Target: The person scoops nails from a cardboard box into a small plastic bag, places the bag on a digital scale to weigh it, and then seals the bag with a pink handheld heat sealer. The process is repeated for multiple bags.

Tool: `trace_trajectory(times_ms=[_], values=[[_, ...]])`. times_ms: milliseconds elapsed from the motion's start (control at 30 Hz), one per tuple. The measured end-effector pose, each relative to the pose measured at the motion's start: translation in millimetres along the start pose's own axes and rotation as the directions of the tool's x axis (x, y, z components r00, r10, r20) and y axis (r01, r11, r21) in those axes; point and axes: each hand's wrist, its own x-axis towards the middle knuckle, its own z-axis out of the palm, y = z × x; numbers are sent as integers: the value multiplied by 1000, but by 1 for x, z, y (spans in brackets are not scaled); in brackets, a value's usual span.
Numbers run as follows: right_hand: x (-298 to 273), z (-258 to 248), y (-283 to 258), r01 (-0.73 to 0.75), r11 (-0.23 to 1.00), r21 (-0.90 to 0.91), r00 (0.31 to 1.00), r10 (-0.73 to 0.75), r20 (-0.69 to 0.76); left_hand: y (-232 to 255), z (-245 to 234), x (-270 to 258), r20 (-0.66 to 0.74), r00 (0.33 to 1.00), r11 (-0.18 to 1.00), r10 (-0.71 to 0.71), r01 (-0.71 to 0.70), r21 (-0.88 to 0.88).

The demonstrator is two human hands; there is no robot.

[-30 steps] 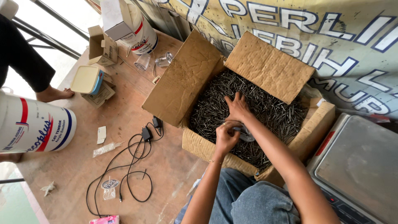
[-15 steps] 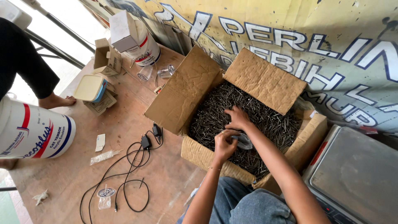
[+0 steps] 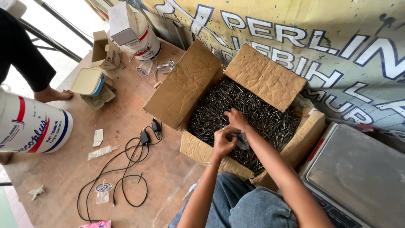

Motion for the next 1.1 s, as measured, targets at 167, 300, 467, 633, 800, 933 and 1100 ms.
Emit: trace_trajectory(times_ms=[167, 300, 467, 633, 800, 933, 1100], values=[[-8, -13, 9, -8, 960, 281, 998, 23, -51, -3, 0, -3, 30, 999, 999, 42, -42, 4], [-30, -31, 19, -102, 873, 477, 991, 131, -29, -8, -1, -2, 25, 996, 996, 89, -89, 18], [-63, -61, 31, -241, 848, 472, 964, 264, 19, -20, 0, -6, 17, 994, 994, 104, -105, 29], [-88, -99, 34, -296, 830, 473, 941, 338, -3, -29, 2, -12, 11, 992, 991, 123, -124, 55], [-102, -120, 2, -283, 825, 489, 953, 300, 45, -37, 3, -12, 42, 991, 988, 125, -129, 83], [-102, -98, -1, -210, 907, 365, 977, 181, 112, -32, 1, -12, 61, 995, 994, 74, -79, 70], [-99, -86, -10, -133, 970, 203, 986, 109, 125, -34, 1, -12, 52, 996, 992, 74, -79, 103]])
